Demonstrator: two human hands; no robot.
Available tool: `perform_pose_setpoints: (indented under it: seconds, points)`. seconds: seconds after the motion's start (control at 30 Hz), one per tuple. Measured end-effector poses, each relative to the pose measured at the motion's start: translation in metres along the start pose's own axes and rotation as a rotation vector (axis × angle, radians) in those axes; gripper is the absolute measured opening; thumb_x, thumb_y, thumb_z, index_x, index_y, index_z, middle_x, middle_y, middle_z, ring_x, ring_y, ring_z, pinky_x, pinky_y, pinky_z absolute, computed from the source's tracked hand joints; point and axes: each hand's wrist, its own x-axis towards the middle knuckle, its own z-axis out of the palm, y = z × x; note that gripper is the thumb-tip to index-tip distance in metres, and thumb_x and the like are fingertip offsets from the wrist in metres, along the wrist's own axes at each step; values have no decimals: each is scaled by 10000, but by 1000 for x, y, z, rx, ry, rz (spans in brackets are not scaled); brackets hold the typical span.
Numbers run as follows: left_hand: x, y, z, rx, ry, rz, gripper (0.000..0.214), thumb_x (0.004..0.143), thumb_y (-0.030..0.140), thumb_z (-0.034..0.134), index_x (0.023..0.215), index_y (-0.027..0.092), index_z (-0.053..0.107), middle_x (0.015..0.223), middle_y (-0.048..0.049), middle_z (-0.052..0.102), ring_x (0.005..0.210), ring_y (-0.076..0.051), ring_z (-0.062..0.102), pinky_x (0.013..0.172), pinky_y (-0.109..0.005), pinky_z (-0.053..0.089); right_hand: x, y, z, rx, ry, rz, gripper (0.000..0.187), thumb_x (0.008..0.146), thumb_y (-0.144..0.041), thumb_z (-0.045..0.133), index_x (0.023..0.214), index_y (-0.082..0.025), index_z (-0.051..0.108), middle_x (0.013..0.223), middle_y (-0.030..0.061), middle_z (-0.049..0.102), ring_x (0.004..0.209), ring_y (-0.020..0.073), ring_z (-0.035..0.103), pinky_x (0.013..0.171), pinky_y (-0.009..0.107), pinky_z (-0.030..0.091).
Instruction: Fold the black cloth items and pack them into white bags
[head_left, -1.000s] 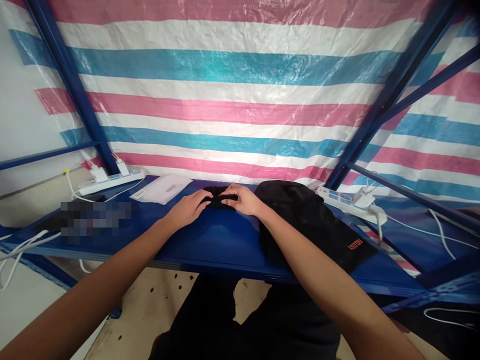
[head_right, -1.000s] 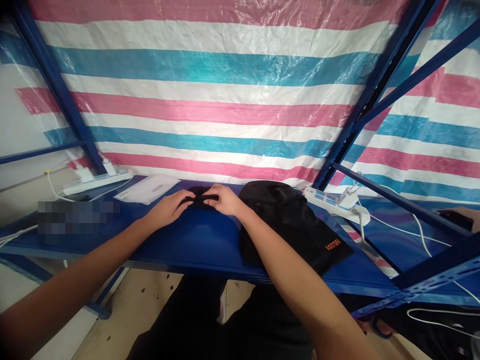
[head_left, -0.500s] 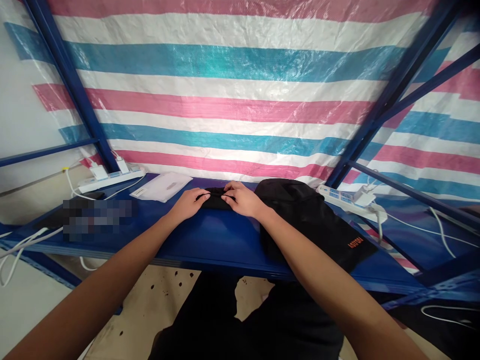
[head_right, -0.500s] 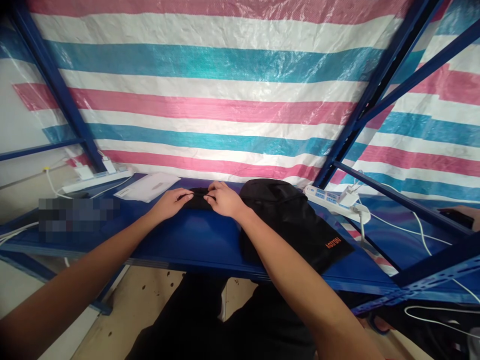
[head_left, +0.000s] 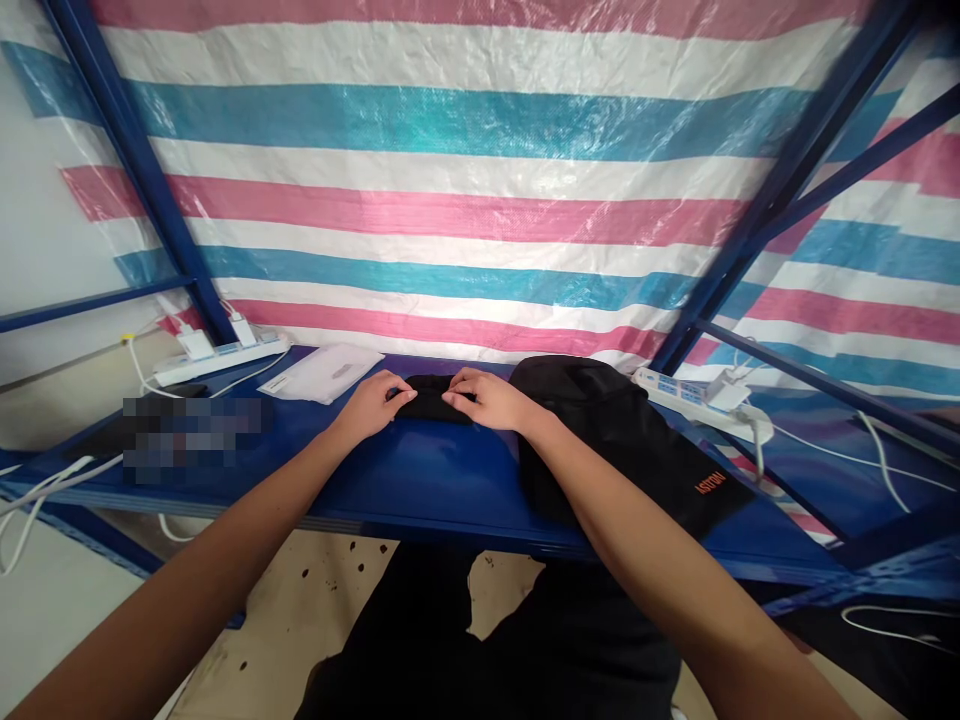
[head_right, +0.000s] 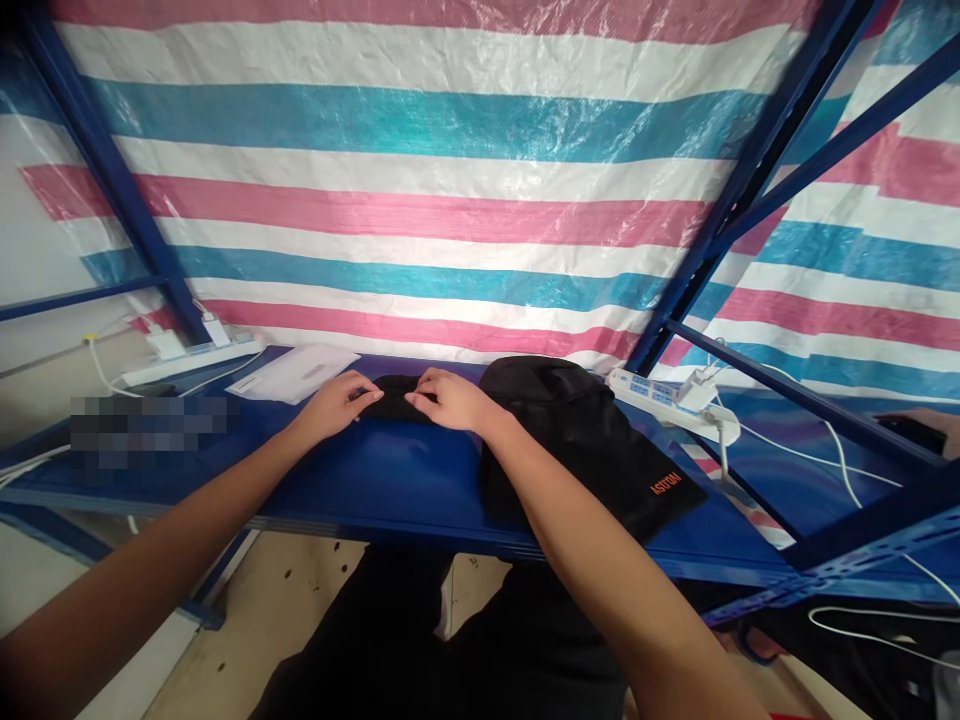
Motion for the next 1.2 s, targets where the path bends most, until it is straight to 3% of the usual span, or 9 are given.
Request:
perform_pose_setpoints:
  seconds: [0.1, 0.27, 0.37, 0.47, 0.6, 0.7, 0.9, 1.1, 1.2]
  points:
    - [-1, 3, -1, 92, 24, 82, 372, 1056, 534, 558, 1002, 233, 770, 1046, -95, 708, 951, -279, 675, 911, -451, 572, -1, 3, -1, -19, -42, -9, 347, 1008, -507, 770, 1162, -210, 863, 1188, 128, 765, 1137, 306, 709, 990, 423, 564]
    - [-12, 22, -3, 121, 18, 283, 393, 1107, 435, 454, 1298, 255, 747, 1366, -117, 705, 1297, -329, 626, 1169, -513, 485, 2, 8, 1, 78, -76, -11, 369, 1083, -434, 660, 866, -192, 835, 994, 84, 724, 880, 216, 684, 849, 355, 534]
    - [-12, 30, -1, 67, -63, 262, 409, 1076, 541, 552, 1319, 286, 760, 1422, -99, 711, 1305, -334, 652, 1169, -488, 495, 3, 6, 0, 119, -75, -5, 500, 1107, -485, 592, 737, -188, 750, 946, 71, 687, 834, 202, 653, 837, 355, 523]
    - [-6, 28, 2, 11, -36, 168, 419, 1030, 626, 620, 1158, 278, 813, 1287, -94, 773, 1158, -323, 718, 1048, -451, 556, 3, 6, -1, 152, -58, 46, 581, 1104, -559, 562, 681, -186, 703, 907, 59, 673, 748, 181, 621, 787, 350, 512]
    - [0, 22, 1, -15, 21, 81, 410, 1049, 596, 592, 980, 251, 803, 1062, -86, 812, 989, -300, 735, 906, -417, 574, 4, 17, 3, 353, -58, 175, 399, 986, -580, 734, 903, -208, 854, 940, 51, 778, 783, 197, 689, 773, 330, 541]
    - [-3, 23, 0, 3, 17, 111, 406, 1070, 580, 560, 1070, 251, 798, 1102, -88, 809, 1010, -297, 733, 926, -415, 572, 8, 27, 8, 556, -64, 298, 417, 849, -526, 880, 1151, -239, 879, 1037, 56, 849, 914, 234, 760, 851, 340, 587]
    - [-12, 30, 0, 97, -83, 229, 473, 1031, 659, 606, 1262, 300, 810, 1376, -93, 732, 1221, -329, 700, 1118, -463, 533, 14, 31, 7, 666, -92, 363, 417, 761, -539, 936, 1025, -217, 901, 1037, 65, 858, 939, 222, 755, 890, 342, 581]
    - [-11, 22, -1, 155, -151, 305, 577, 999, 640, 676, 1465, 304, 723, 1453, -113, 679, 1307, -362, 647, 1164, -484, 495, 18, 32, 3, 581, -149, 508, 501, 781, -616, 902, 1069, -206, 902, 883, 46, 803, 725, 161, 623, 586, 259, 447]
    - [-7, 22, -3, 138, -182, 322, 493, 1065, 594, 581, 1416, 293, 751, 1390, -118, 696, 1251, -343, 663, 1131, -472, 506, 16, 28, 4, 465, -97, 376, 432, 908, -574, 812, 1094, -191, 886, 918, 62, 805, 782, 196, 666, 671, 299, 515]
